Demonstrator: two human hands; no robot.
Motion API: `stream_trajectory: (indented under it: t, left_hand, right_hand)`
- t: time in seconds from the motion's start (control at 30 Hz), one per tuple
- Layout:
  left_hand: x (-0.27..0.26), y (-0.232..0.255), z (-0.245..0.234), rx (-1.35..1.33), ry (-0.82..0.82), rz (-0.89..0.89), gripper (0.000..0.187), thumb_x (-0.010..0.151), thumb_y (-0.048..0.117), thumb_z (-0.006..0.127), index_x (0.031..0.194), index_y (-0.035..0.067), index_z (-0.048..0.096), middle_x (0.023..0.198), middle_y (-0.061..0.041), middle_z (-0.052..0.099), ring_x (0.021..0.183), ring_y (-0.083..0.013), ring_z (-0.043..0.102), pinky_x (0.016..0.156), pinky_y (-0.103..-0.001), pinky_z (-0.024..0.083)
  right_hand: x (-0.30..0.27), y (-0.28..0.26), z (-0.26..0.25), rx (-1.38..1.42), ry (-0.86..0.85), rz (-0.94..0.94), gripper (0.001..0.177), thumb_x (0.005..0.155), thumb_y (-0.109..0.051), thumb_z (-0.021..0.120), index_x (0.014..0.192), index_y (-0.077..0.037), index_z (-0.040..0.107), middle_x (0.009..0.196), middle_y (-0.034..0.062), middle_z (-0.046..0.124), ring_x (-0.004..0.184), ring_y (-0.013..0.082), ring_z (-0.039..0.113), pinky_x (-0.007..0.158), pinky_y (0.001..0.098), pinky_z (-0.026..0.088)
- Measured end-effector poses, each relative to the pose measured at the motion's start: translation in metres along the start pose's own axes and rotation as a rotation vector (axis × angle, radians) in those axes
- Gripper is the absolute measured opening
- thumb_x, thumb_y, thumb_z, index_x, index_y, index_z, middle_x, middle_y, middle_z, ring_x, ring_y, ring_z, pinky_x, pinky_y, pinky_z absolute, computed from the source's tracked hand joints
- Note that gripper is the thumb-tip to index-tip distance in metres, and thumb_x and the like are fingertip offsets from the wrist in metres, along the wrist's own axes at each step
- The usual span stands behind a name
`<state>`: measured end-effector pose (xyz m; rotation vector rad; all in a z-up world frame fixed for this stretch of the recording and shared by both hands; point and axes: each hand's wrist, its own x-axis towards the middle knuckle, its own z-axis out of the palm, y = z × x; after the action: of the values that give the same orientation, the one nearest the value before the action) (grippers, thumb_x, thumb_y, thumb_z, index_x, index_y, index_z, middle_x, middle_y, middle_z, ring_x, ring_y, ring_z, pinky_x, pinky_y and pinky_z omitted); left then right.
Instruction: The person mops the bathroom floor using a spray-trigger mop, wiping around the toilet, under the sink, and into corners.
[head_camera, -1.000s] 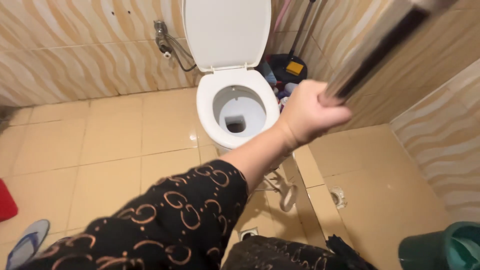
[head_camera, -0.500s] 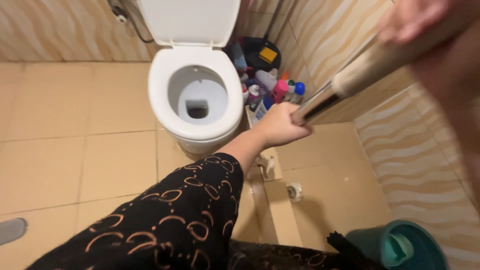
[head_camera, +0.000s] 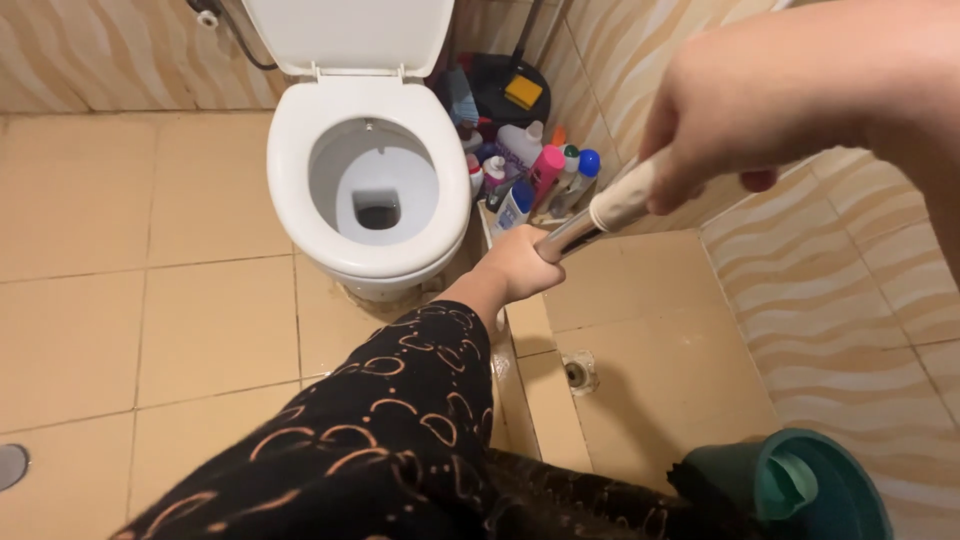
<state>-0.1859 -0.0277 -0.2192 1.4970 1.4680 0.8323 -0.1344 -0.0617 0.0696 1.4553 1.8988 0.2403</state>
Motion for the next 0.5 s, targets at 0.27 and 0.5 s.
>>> stream_trajectory:
  t: [0.27,0.5]
  left_hand:
    - [-0.041,0.000,-0.005,0.213,-0.206,-0.178,0.033,0.063,0.029,0.064,0.090,0.009,0.066,0.095,-0.019,0.064,0.089,-0.0330,0.062,0.081,-0.036,0.049]
    - [-0.119,-0.045,-0.051,0.206,-0.140,-0.416,0.039,0.065,0.030,0.061,0.104,0.025,0.063,0.101,-0.015,0.062,0.096,-0.0308,0.059,0.086,-0.038,0.045]
  right_hand:
    - [0.042,0.036,0.055,0.455,-0.246,-0.021,0.035,0.076,-0.021,0.074,0.108,-0.006,0.072,0.066,0.0147,0.067,0.045,0.0172,0.045,0.041,0.0288,0.036]
    - [0.021,-0.039,0.079,0.538,-0.285,-0.245,0.038,0.073,-0.029,0.071,0.108,-0.014,0.068,0.066,0.0080,0.066,0.047,0.0147,0.051,0.046,0.0285,0.043]
